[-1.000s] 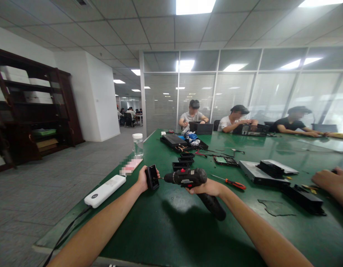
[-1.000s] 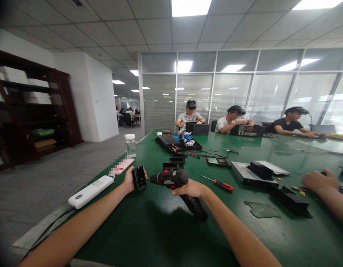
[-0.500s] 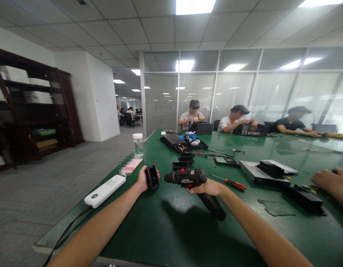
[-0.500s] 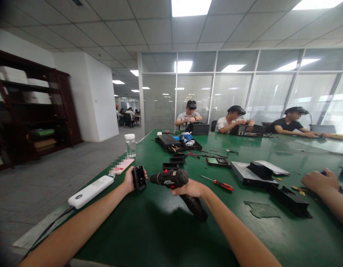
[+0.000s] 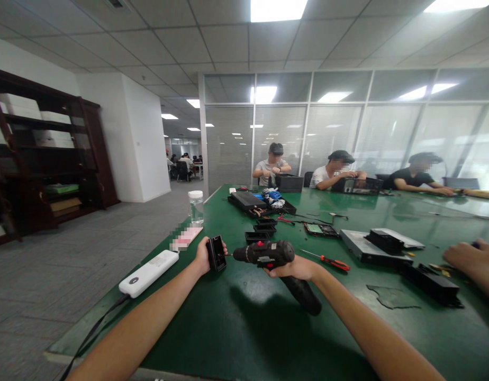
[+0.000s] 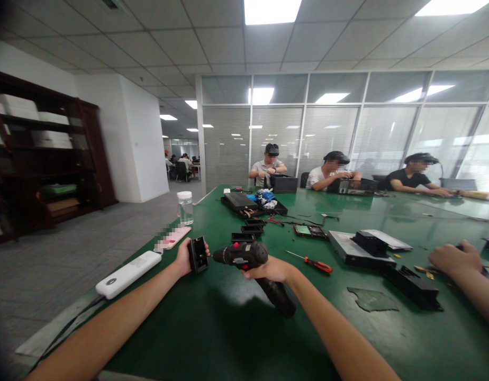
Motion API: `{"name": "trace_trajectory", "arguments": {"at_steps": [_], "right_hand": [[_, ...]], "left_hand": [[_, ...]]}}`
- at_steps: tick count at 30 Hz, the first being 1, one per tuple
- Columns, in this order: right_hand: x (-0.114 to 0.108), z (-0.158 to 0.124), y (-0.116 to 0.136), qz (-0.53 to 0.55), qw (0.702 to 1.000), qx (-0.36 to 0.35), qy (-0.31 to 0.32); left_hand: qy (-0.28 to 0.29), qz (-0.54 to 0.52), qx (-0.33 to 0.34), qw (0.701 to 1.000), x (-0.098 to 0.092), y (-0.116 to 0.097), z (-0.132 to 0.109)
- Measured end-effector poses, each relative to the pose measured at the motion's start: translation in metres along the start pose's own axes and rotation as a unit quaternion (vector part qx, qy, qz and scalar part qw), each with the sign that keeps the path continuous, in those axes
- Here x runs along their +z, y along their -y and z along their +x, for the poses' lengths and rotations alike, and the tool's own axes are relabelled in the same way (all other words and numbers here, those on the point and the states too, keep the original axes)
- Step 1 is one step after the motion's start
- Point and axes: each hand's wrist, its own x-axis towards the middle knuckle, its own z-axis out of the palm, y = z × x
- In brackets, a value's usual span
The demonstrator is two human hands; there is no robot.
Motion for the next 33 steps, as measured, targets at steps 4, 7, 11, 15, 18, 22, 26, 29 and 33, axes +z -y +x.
{"name": "trace_trajectory", "arguments": {"at_steps": [4,7,11,15,18,22,26,29,33], "right_hand": [[0.000,0.000,0.001,0.000,1.000,-0.008,0.002],[0.000,0.000,0.003,-0.001,1.000,-0.007,0.005],[0.000,0.000,0.004,0.008,1.000,-0.010,0.013],[0.000,0.000,0.002,0.013,1.000,-0.016,0.013],[0.000,0.000,0.000,0.014,1.000,-0.012,0.000],[0.001,0.000,-0.002,0.021,1.000,0.001,-0.004],[0.001,0.000,0.001,0.020,1.000,0.008,-0.004],[0.001,0.000,0.003,0.014,1.000,0.001,0.000],[0.000,0.000,0.002,0.008,1.000,0.003,-0.003]], "left_hand": [[0.019,0.013,0.006,1.000,-0.004,0.001,0.003],[0.024,0.019,0.009,0.999,-0.006,0.001,0.004],[0.030,0.026,0.013,0.999,-0.008,0.002,0.005],[0.036,0.029,0.013,0.999,-0.011,0.002,0.007],[0.034,0.027,0.013,0.999,-0.012,0.002,0.008],[0.033,0.030,0.012,0.999,-0.013,0.003,0.009],[0.036,0.029,0.013,0.999,-0.013,0.003,0.009],[0.038,0.027,0.014,0.999,-0.012,0.002,0.009],[0.037,0.026,0.014,0.999,-0.010,0.002,0.007]]}}
